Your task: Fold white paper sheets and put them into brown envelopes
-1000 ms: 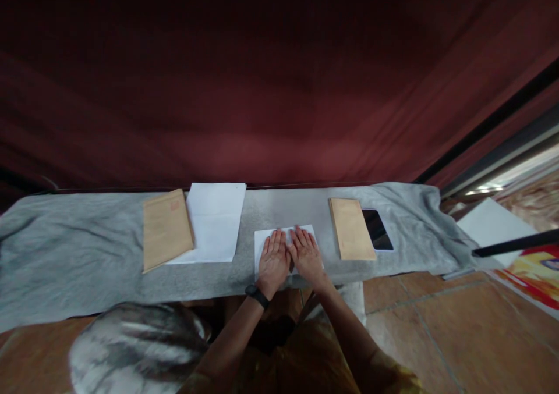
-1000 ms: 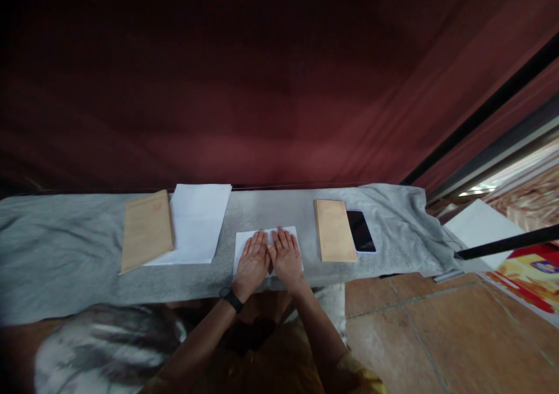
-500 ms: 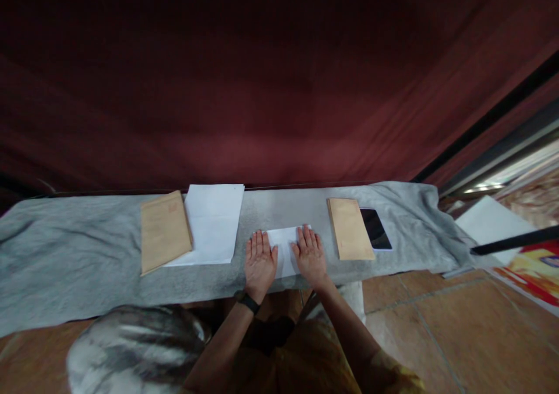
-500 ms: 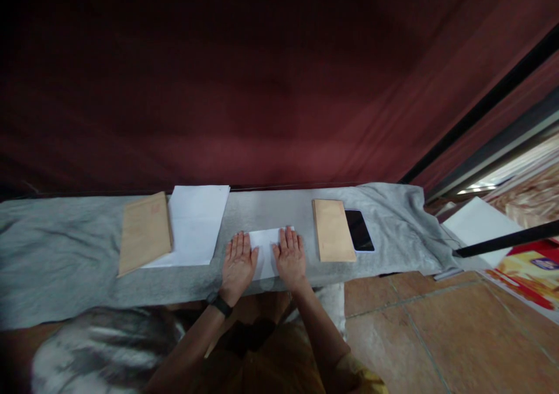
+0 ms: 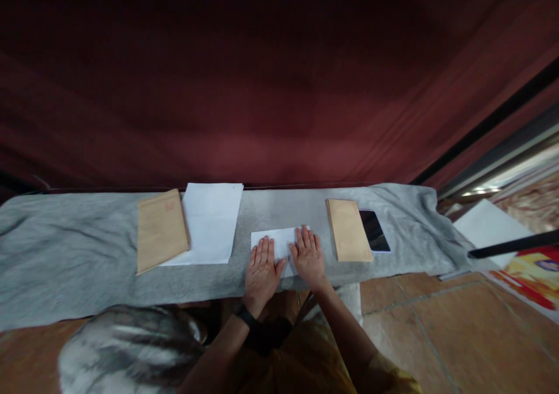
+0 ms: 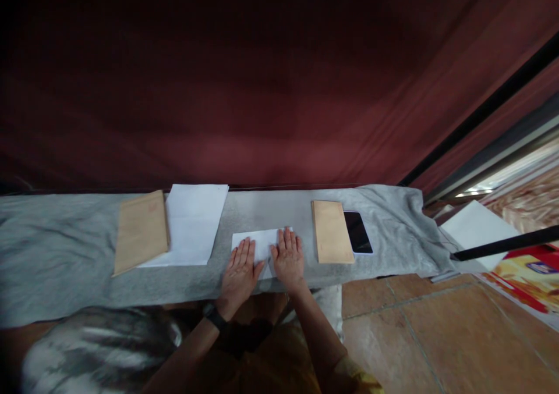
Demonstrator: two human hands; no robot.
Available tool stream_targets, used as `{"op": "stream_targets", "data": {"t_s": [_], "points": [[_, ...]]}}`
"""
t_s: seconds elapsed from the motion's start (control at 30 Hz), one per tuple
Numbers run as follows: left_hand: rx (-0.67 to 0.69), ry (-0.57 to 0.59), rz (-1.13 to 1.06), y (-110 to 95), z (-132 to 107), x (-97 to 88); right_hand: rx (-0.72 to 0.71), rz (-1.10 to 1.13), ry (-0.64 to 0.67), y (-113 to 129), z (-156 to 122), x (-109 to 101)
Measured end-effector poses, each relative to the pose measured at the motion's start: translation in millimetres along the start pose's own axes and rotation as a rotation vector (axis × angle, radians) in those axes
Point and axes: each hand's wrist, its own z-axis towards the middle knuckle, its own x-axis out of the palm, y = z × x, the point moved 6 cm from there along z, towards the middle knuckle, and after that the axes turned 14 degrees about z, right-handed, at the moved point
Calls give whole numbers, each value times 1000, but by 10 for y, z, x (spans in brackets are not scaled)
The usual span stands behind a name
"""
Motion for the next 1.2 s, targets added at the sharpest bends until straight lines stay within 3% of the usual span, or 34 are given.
{"op": "stream_targets", "data": {"t_s": [0.2,0.47,0.87,1.2], "points": [[-21,-15,29,134,-23,-17,3,12,-48,39,-24,-12],[-12,-4,6,150,-11,-22,-124,62,101,329,-112,105],[-3,-7,-46,220,76,-54,-26,8,-19,-8,-355,-91],[10,3,56,301,205,-3,-37,-59,-42,-54,-545,-154]]}}
